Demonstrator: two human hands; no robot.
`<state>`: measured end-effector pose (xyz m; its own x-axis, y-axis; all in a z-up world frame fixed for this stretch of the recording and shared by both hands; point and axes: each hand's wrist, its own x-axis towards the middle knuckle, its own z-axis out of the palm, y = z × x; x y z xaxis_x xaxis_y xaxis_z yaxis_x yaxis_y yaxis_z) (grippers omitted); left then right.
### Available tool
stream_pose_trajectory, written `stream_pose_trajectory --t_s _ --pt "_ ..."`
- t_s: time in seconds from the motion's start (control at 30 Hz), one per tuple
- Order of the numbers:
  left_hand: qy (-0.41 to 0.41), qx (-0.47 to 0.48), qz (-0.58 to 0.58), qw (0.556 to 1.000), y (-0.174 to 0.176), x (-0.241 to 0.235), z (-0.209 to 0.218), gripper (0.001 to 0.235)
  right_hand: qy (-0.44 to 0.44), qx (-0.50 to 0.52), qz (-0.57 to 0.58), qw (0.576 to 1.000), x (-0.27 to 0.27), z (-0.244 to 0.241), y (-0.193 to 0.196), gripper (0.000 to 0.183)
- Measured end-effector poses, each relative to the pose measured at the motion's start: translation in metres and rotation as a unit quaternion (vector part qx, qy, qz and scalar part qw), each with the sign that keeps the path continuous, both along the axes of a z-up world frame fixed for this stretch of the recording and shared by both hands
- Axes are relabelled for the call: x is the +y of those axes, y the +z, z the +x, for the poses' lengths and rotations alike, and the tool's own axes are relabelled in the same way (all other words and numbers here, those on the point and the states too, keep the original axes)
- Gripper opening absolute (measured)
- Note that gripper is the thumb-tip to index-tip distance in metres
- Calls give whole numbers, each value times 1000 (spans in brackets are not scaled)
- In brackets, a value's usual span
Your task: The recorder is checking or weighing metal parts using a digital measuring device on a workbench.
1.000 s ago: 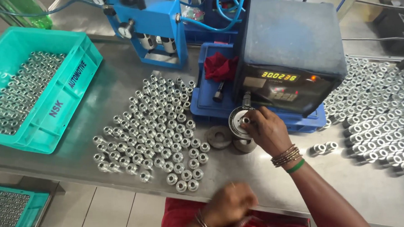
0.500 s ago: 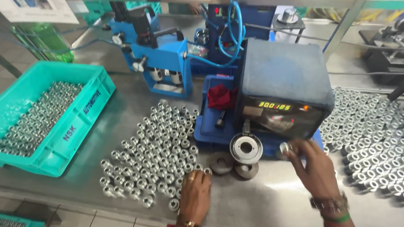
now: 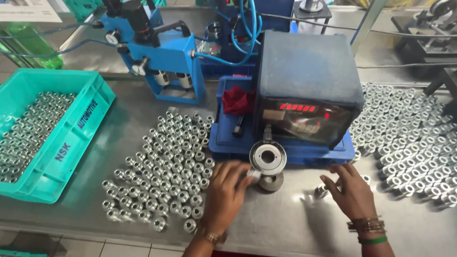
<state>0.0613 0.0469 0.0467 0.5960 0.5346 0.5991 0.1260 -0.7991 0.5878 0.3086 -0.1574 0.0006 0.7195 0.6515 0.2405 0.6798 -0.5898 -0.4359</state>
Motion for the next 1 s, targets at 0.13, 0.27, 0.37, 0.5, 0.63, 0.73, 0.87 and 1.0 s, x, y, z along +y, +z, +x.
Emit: stream_pose_trajectory --t_s 0.13,0.27,0.37,0.5,0.63,0.73,0.87,1.0 --pt "-36 -10 49 998 11 8 44 23 58 49 67 995 9 -21 23 26" --pt "-65 39 70 995 10 12 73 24 73 66 75 992 0 -24 18 24" --pt "-55 46 86 994 9 13 79 24 62 49 52 996 -8 -18 17 23" --pt "-55 69 30 996 -1 15 81 25 68 47 54 995 -9 -17 22 22" --pt "-46 34 23 998 -11 14 80 26 76 67 63 993 1 -24 25 22" --pt "-36 47 87 994 -14 12 81 25 75 76 52 993 10 -29 32 21" --pt "-67 110 130 983 -9 20 78 25 107 51 68 991 15 -31 28 21" --pt "-73 97 145 982 9 6 60 33 116 48 67 990 27 -38 47 23"
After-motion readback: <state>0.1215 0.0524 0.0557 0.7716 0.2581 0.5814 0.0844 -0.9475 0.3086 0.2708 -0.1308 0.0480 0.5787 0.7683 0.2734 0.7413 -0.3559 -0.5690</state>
